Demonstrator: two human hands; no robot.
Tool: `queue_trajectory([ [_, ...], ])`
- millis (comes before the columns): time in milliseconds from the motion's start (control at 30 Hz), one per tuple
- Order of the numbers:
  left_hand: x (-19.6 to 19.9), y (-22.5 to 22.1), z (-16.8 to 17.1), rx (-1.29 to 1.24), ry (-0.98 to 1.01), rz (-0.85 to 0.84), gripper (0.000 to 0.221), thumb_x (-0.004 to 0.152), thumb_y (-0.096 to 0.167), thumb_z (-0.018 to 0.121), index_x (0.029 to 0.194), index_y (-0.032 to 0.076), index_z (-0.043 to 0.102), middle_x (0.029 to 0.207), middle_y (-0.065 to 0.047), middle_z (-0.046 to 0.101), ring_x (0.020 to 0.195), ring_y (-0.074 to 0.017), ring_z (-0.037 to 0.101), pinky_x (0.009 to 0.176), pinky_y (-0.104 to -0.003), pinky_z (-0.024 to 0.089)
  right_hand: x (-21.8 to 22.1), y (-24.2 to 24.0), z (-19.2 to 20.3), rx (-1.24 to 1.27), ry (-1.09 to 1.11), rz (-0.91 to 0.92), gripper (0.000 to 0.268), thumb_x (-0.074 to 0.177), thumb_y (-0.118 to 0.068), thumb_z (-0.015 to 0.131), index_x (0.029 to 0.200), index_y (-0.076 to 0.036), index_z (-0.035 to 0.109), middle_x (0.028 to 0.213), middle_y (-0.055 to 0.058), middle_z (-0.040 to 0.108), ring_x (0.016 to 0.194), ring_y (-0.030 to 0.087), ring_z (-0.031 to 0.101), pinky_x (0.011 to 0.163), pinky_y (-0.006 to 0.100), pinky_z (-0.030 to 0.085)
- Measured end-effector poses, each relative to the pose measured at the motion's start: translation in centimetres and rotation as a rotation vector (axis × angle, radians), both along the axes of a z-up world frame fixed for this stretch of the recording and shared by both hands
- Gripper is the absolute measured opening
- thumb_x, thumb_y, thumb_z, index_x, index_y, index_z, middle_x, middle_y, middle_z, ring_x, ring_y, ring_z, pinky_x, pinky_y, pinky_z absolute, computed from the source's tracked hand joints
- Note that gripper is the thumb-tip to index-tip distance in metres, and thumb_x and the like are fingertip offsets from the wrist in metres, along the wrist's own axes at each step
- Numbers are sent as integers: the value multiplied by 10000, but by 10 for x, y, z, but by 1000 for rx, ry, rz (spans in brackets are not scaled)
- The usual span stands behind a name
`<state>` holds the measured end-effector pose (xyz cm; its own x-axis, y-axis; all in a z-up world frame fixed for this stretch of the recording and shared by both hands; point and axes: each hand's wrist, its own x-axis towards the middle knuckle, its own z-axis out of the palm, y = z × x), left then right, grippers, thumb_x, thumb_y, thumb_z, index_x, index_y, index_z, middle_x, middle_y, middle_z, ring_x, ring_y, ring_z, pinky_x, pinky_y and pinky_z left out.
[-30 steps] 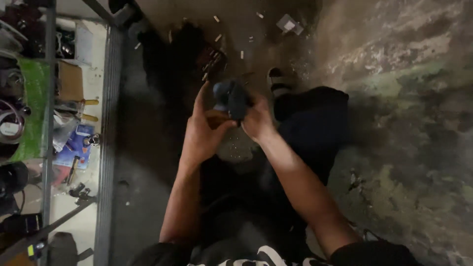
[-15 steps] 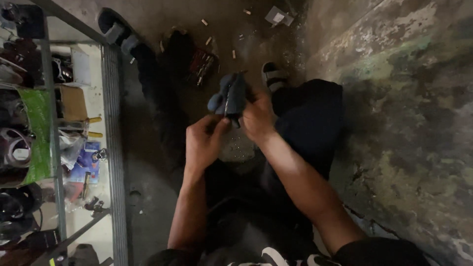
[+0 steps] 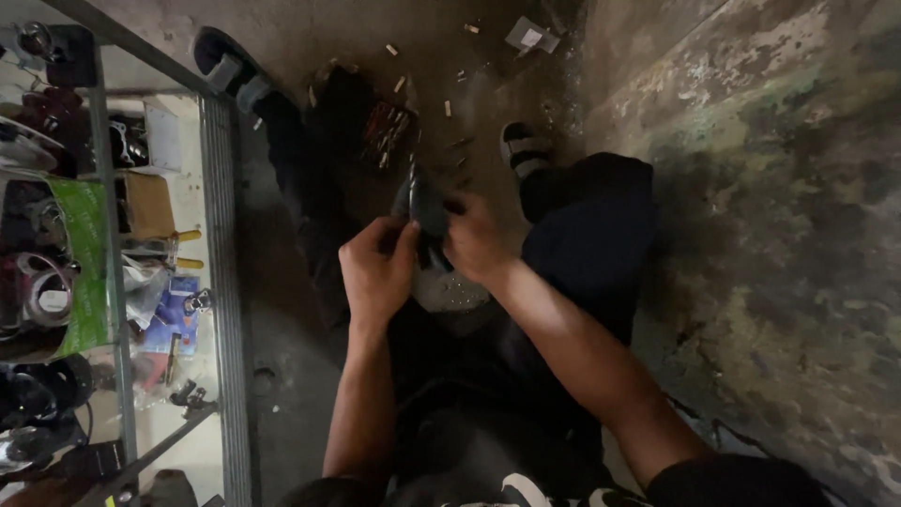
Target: The person cleans small motorcycle engine components using a cloth and a pick tool while sitting in a workshop.
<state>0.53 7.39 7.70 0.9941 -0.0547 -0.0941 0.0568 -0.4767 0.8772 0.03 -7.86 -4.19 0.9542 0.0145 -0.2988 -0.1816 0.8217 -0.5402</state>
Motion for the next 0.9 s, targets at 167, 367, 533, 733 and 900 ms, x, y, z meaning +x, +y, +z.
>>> queue_trajectory([
  [167, -1, 5, -8, 48, -235, -52, 176, 930, 141, 760, 1005, -18, 754, 811, -162, 745, 680, -209, 742, 601, -329, 559, 5, 4, -10, 4, -96, 141, 176, 1066, -72, 544, 1100, 12, 694, 1071, 73, 689, 985, 167, 648, 890, 344, 514],
  [367, -4, 5, -13, 133, -237, -87, 164, 905, 131, 773, 950, -23, 738, 771, -193, 698, 641, -305, 697, 581, -377, 524, 8, 8, -28, -116, 41, 57, 215, 995, -96, 545, 1098, 2, 706, 1011, 54, 704, 909, 168, 654, 828, 361, 533],
  [533, -8, 5, -19, 173, -334, -120, 176, 907, 140, 782, 909, -22, 715, 778, -198, 675, 668, -360, 668, 600, -404, 509, 8, 11, -15, -240, -75, 2, 218, 1004, -88, 554, 1090, 24, 720, 1025, 60, 716, 934, 162, 652, 877, 345, 521],
  [733, -4, 3, -10, 109, -223, -149, 185, 927, 173, 759, 931, -12, 740, 802, -185, 718, 682, -314, 719, 608, -376, 538, 8, 11, -27, -190, -49, -66, 229, 981, -78, 550, 1092, 32, 718, 1032, 70, 730, 947, 172, 673, 893, 347, 529],
  [900, -7, 10, -19, 28, -124, -148, 223, 942, 204, 736, 991, -12, 758, 818, -177, 747, 699, -246, 748, 630, -347, 560, 6, 10, -34, -301, -26, -63, 199, 1030, -61, 571, 1093, 67, 710, 994, 78, 701, 874, 164, 636, 804, 359, 527],
])
